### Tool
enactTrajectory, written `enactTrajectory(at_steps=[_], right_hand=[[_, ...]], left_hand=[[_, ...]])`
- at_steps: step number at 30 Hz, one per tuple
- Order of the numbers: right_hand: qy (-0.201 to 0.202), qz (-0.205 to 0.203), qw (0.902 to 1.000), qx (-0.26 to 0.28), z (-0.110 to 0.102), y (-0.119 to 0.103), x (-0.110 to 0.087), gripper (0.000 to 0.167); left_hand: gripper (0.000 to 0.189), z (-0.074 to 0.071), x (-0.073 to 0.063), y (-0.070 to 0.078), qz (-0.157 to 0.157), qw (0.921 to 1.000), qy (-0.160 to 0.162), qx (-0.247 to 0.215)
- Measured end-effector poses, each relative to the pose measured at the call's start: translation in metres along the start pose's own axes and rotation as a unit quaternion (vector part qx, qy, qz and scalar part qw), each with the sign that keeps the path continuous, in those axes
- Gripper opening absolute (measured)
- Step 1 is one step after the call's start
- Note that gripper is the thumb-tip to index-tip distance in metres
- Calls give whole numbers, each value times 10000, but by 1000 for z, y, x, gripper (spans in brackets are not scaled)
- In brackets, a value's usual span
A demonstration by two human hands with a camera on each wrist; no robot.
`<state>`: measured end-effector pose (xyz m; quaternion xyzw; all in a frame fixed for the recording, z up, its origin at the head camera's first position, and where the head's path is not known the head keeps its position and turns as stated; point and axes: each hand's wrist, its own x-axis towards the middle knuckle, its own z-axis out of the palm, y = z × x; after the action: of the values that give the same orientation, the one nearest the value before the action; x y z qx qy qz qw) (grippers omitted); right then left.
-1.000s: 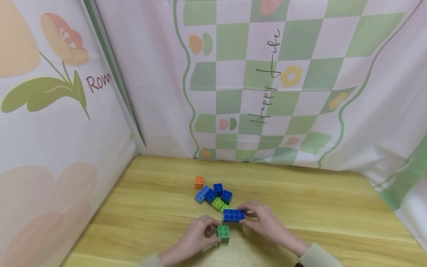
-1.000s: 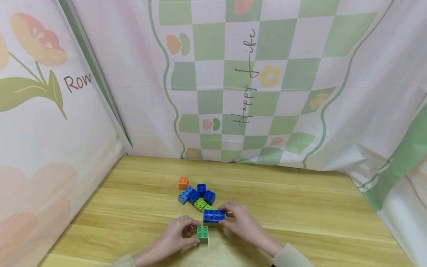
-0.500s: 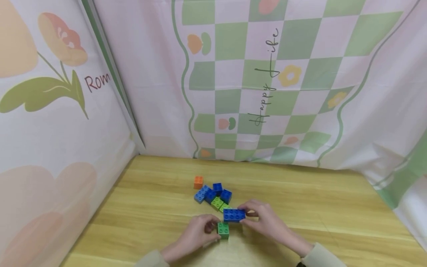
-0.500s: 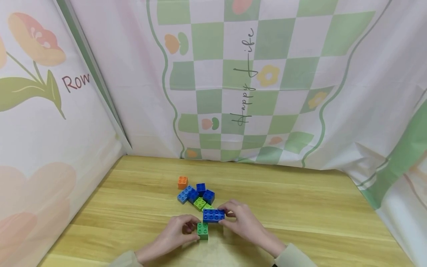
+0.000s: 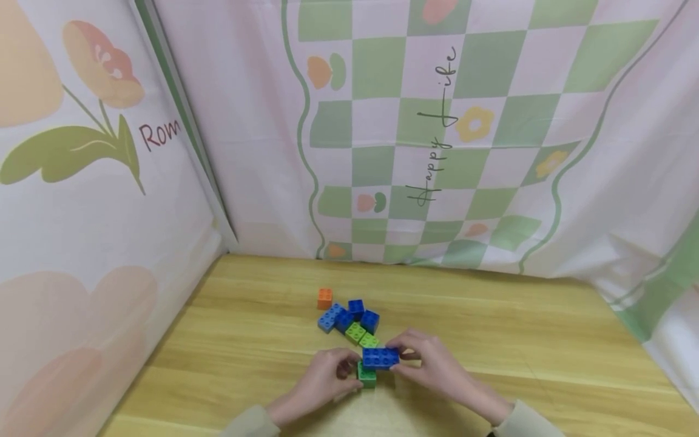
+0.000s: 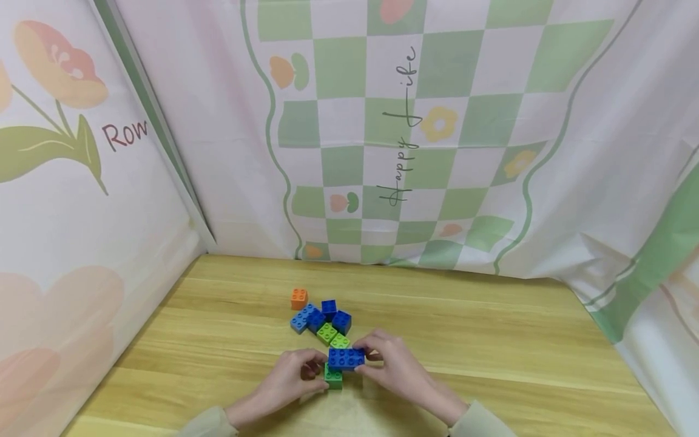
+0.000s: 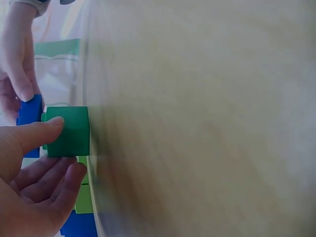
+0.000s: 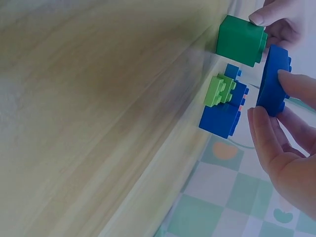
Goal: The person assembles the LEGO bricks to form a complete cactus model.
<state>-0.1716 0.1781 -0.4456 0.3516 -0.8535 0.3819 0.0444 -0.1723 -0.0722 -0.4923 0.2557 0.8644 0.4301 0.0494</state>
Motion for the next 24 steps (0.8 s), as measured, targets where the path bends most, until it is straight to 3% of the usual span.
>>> enactTrajectory(at_steps=[24], right_hand=[[-185, -33, 9998, 29, 6, 1, 1, 29]], left_hand=[[34, -2, 3, 4, 26, 9999, 119, 15]])
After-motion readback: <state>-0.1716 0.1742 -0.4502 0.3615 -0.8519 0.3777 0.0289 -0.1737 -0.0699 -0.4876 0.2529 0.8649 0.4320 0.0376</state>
